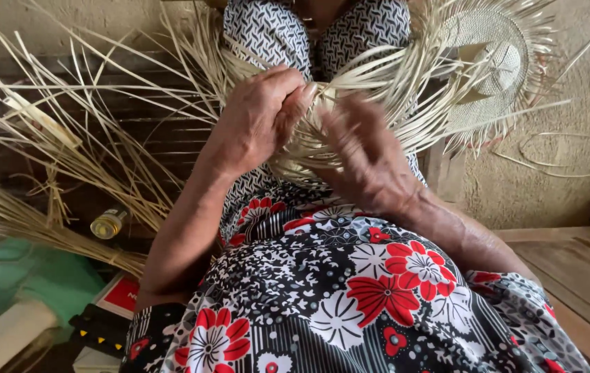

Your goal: Weaving natural fibers into a circular hat structure using hands

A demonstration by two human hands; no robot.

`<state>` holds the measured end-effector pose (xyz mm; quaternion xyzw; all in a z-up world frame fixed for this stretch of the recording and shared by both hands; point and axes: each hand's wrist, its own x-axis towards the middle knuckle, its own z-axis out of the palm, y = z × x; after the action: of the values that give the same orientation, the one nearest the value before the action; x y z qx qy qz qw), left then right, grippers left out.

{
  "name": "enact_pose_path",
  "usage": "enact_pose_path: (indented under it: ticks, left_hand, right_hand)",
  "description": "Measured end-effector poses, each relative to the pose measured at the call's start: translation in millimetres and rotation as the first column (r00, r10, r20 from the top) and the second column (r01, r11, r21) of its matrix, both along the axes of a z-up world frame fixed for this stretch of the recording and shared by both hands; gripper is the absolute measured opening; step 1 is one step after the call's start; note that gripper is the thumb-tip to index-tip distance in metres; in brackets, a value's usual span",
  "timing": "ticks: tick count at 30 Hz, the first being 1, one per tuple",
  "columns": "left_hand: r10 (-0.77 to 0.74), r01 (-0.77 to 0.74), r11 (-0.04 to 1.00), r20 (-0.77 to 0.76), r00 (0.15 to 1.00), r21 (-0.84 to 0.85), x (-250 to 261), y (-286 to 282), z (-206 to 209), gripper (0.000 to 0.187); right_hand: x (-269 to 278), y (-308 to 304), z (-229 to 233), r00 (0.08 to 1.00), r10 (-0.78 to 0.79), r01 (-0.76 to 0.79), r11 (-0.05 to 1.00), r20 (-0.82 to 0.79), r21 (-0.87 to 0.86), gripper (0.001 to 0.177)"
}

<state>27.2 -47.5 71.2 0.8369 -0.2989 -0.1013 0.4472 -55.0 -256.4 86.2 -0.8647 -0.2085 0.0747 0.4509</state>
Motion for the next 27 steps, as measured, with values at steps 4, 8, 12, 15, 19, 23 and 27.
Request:
enact_pose_path:
  ticks: [4, 8, 12, 15, 19, 23, 27]
  left_hand:
    - [-0.046, 0.05, 0.992, 0.043, 0.998, -0.113, -7, 0, 11, 0.029]
    - [0.042, -0.047, 0.988, -0.033, 0.999, -0.144, -10, -1, 17, 0.03]
    - [0.016, -0.024, 0.983, -0.043, 0.999, -0.182, -9, -2, 19, 0.029]
    - [0.066, -0.071, 0.984, -0.035, 0.997, -0.164, -11, -1, 15, 0.028]
    - [0.108, -0.124, 0.98, -0.108, 0.988, -0.156, -11, 1, 17, 0.03]
    - [0.104, -0.126, 0.988, -0.213, 0.972, -0.092, -13, 5, 10, 0.042]
    - [0.071, -0.106, 0.982, -0.212, 0.975, -0.159, -10, 1, 15, 0.038]
  right_hand:
    - [9, -5, -1, 0.885, 0.023, 0.163, 0.92, 0.465, -0.356, 0.091]
    - [2, -1, 21, 0.873, 0.083, 0.166, 0.876, 0.481, -0.453, 0.077]
    - [3, -4, 11, 0.867, 0.074, 0.158, 0.898, 0.492, -0.412, 0.086]
    - [4, 0, 15, 0.893, 0.1, 0.085, 0.921, 0.439, -0.381, 0.09]
    - [4, 5, 8, 0.916, 0.032, 0.077, 0.964, 0.4, -0.254, 0.045]
    - [-1, 3, -30, 0.93, -0.136, 0.145, 0.989, 0.342, -0.001, 0.055]
    - [5, 2, -2, 0.966, -0.056, 0.141, 0.933, 0.254, -0.33, 0.072]
